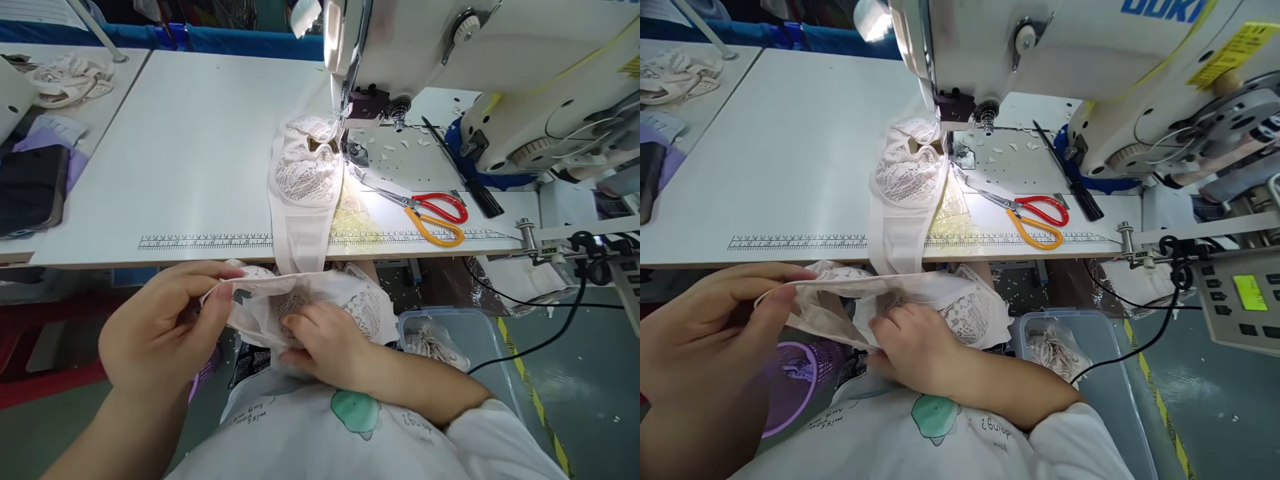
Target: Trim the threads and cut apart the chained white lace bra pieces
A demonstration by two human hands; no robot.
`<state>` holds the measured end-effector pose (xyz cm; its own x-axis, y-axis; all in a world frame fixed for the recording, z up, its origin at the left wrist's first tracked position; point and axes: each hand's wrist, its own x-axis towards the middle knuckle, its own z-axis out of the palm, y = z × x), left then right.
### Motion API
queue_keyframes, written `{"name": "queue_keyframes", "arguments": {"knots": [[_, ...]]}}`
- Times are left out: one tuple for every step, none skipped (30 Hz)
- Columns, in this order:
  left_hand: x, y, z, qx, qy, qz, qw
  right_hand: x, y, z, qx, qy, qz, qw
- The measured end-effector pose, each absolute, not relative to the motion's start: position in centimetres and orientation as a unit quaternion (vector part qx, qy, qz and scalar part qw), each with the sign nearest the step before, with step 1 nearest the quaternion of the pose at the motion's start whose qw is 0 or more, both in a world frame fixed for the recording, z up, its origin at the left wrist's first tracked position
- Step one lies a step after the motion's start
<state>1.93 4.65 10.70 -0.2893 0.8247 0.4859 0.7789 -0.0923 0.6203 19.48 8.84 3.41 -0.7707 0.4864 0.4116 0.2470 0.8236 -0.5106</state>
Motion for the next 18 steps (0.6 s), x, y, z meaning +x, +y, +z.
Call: {"name": "queue_keyframes", "arguments": {"knots": [[2.2, 4.6, 10.8, 0.57, 0.688, 0.449, 0.028, 19.4, 8.9, 3.3, -0.205, -0.92, 0.225, 0.249], [2.3, 4.5, 10.8, 0.555, 0.695, 0.456, 0.031, 19.4, 9.1, 3.5, -0.208, -0.919, 0.235, 0.237], [2.3, 4.3, 10.8, 0.546, 0.697, 0.464, 0.033, 19.6, 9.3, 3.7, -0.211, -0.916, 0.246, 0.238], [2.1, 4.2, 10.8, 0.547, 0.692, 0.47, 0.033, 19.8, 9.6, 4.1, -0.215, -0.91, 0.255, 0.246], [1.8, 4.0, 10.7, 0.552, 0.685, 0.474, 0.038, 20.1, 10.0, 4.6, -0.22, -0.904, 0.261, 0.257], [1.5, 3.8, 10.7, 0.56, 0.677, 0.475, 0.051, 20.4, 10.3, 5.1, -0.227, -0.898, 0.264, 0.27], [1.2, 3.7, 10.7, 0.569, 0.668, 0.475, 0.068, 20.7, 10.6, 5.6, -0.233, -0.892, 0.261, 0.285], [1.1, 3.5, 10.8, 0.579, 0.658, 0.472, 0.096, 21.0, 10.9, 6.0, -0.236, -0.889, 0.254, 0.298], [1.1, 3.4, 10.9, 0.577, 0.657, 0.47, 0.123, 21.2, 11.3, 6.3, -0.235, -0.889, 0.244, 0.309], [1.3, 3.3, 11.2, 0.568, 0.659, 0.471, 0.146, 21.4, 11.6, 6.6, -0.23, -0.89, 0.233, 0.318], [1.6, 3.2, 11.4, 0.552, 0.667, 0.473, 0.163, 21.6, 11.9, 6.8, -0.222, -0.892, 0.222, 0.324], [2.0, 3.1, 11.7, 0.535, 0.677, 0.473, 0.177, 21.7, 12.3, 6.8, -0.209, -0.897, 0.216, 0.325], [2.4, 3.1, 12.1, 0.52, 0.686, 0.474, 0.187, 21.7, 12.7, 6.9, -0.19, -0.903, 0.217, 0.319], [2.7, 3.1, 12.3, 0.508, 0.692, 0.474, 0.195, 21.7, 13.1, 6.9, -0.169, -0.91, 0.225, 0.306], [3.0, 3.1, 12.6, 0.504, 0.695, 0.472, 0.202, 21.7, 13.5, 6.8, -0.148, -0.915, 0.24, 0.29], [3.1, 3.1, 12.8, 0.507, 0.694, 0.465, 0.214, 21.7, 13.8, 6.8, -0.131, -0.917, 0.258, 0.274], [3.2, 3.1, 12.9, 0.509, 0.692, 0.461, 0.221, 21.7, 14.1, 6.7, -0.118, -0.918, 0.276, 0.26], [3.1, 3.0, 13.0, 0.506, 0.694, 0.458, 0.227, 21.6, 14.4, 6.7, -0.112, -0.916, 0.293, 0.25]]}}
